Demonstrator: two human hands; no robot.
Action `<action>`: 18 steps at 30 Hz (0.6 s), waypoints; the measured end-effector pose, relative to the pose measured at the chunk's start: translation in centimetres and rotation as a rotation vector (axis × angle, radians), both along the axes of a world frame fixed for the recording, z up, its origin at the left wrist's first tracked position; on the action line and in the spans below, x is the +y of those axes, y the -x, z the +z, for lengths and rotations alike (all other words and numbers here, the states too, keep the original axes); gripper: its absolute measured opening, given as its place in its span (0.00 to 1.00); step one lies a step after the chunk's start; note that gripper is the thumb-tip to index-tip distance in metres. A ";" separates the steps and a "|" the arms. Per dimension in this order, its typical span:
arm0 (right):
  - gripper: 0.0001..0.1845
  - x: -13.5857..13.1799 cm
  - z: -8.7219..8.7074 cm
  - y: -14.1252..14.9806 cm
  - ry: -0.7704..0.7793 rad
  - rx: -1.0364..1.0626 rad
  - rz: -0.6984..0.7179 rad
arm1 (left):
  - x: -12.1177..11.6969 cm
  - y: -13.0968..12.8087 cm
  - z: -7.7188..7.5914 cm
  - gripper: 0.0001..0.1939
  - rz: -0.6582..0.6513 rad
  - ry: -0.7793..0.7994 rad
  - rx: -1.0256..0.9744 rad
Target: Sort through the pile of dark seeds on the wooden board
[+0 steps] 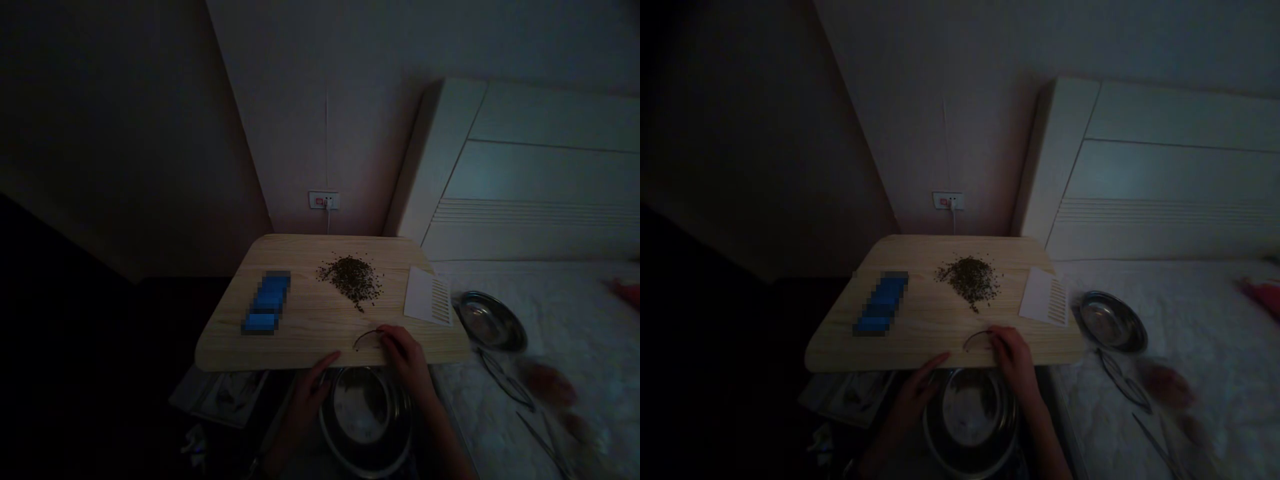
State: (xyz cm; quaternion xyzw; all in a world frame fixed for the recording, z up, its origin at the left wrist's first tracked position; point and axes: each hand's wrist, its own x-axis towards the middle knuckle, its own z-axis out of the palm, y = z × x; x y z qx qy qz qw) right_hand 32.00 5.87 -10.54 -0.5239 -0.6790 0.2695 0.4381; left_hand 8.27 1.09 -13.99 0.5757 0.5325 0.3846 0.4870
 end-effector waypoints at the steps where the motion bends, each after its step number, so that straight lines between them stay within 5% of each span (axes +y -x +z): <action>1: 0.13 -0.3 0.0 -0.1 0.012 0.001 0.016 | 0.0 0.0 0.0 0.22 0.005 0.000 0.008; 9: 0.13 -0.9 0.4 -0.6 0.107 0.088 0.077 | 0.1 -0.1 0.3 0.21 0.022 -0.023 0.005; 18: 0.15 1.4 -0.4 -0.5 0.098 0.193 -0.147 | 0.0 -0.2 0.9 0.22 0.026 0.012 -0.005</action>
